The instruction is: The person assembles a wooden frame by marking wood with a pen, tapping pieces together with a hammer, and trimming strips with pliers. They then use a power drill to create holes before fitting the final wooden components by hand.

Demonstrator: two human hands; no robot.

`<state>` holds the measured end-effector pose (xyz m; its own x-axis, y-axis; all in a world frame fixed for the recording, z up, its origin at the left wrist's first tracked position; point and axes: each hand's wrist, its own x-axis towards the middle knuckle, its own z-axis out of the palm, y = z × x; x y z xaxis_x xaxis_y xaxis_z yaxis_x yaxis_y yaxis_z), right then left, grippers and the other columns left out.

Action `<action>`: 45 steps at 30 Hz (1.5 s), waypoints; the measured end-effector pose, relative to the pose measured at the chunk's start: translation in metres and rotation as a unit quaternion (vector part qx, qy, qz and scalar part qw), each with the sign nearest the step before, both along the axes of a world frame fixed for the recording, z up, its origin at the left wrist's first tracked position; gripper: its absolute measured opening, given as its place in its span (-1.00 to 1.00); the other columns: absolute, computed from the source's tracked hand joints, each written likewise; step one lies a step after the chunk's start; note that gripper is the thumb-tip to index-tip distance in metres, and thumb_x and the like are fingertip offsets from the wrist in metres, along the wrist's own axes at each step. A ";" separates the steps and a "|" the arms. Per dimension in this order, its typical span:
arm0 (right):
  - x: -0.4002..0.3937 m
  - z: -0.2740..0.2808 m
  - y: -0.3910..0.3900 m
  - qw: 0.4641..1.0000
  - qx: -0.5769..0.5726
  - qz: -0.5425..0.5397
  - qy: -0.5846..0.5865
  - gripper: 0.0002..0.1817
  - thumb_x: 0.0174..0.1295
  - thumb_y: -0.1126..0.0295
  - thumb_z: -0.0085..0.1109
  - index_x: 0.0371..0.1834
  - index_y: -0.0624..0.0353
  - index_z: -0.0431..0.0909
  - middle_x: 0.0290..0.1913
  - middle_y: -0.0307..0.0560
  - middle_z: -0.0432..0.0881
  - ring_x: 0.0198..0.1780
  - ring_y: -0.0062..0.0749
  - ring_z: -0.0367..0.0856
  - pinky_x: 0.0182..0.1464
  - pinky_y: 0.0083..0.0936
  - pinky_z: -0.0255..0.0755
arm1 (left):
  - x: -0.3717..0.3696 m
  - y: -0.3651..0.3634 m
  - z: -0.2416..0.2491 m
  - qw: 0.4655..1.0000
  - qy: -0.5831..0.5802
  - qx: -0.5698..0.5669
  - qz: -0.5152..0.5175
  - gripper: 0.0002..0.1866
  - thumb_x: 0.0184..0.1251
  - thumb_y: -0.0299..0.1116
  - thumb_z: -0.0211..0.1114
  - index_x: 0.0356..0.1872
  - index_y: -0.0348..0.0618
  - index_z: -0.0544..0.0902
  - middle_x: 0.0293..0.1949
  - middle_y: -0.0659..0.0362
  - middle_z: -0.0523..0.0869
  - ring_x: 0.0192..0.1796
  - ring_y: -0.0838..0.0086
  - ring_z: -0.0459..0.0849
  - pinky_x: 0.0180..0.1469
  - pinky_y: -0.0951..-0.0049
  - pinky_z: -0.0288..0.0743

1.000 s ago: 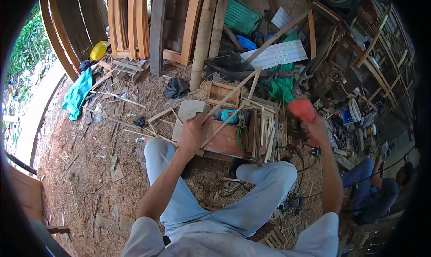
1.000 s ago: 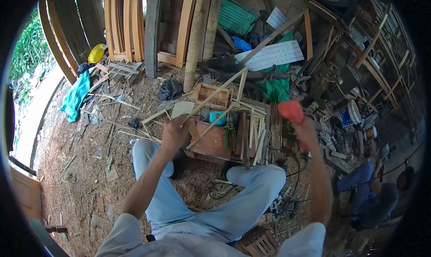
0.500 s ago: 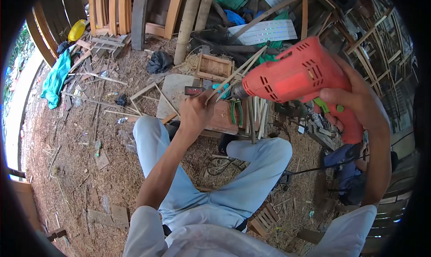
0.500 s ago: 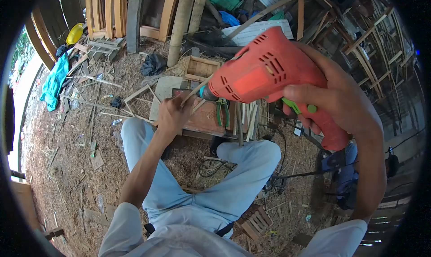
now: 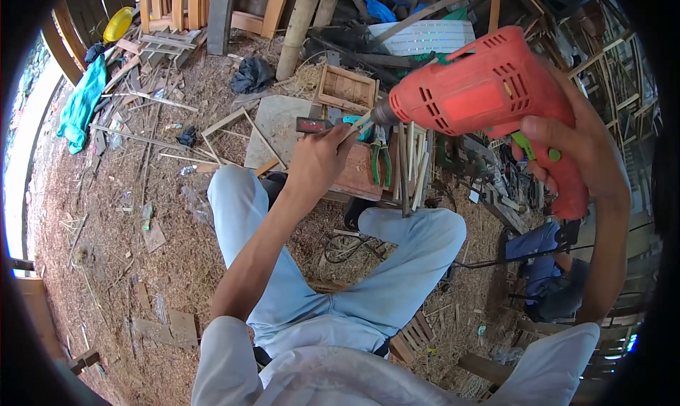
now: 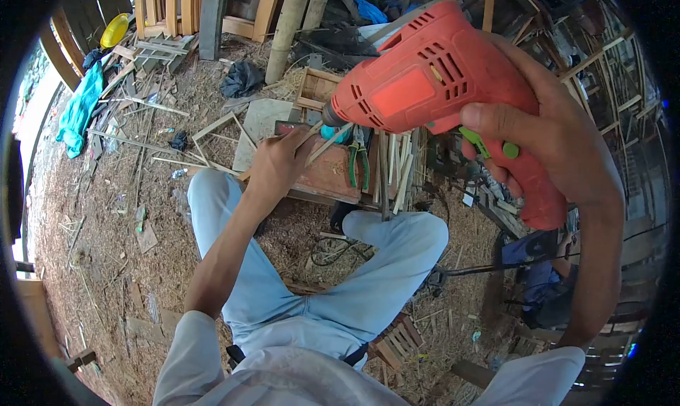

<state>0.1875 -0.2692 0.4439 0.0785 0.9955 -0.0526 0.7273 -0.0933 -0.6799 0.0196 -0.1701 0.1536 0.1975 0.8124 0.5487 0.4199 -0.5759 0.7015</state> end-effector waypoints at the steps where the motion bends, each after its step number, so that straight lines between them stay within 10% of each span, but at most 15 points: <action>1: 0.001 -0.001 0.001 1.000 -0.002 0.000 0.000 -0.13 0.13 0.25 0.29 0.49 0.18 0.06 -0.39 0.01 0.60 -0.69 -0.58 0.46 -0.71 -0.68 0.30 | 0.000 -0.001 0.001 1.000 -0.001 0.006 -0.005 -0.85 0.29 -0.38 0.27 -0.24 -0.24 0.61 -0.52 -0.07 0.64 -0.44 0.02 0.65 -0.45 0.12 0.51; 45: 0.001 0.002 0.008 0.999 -0.020 0.033 -0.025 -0.09 0.14 0.23 0.33 0.50 0.19 0.03 -0.33 0.06 0.63 -0.62 -0.54 0.52 -0.70 -0.65 0.34 | 0.004 0.001 -0.006 0.999 -0.039 0.020 -0.002 -0.82 0.27 -0.40 0.28 -0.17 -0.26 0.64 -0.44 -0.10 0.68 -0.43 0.00 0.67 -0.42 0.14 0.54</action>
<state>0.1881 -0.2609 0.4455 0.0166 0.9958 -0.0899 0.7653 -0.0706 -0.6398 0.0236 -0.1695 0.1477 0.1554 0.7891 0.5942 0.3624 -0.6052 0.7088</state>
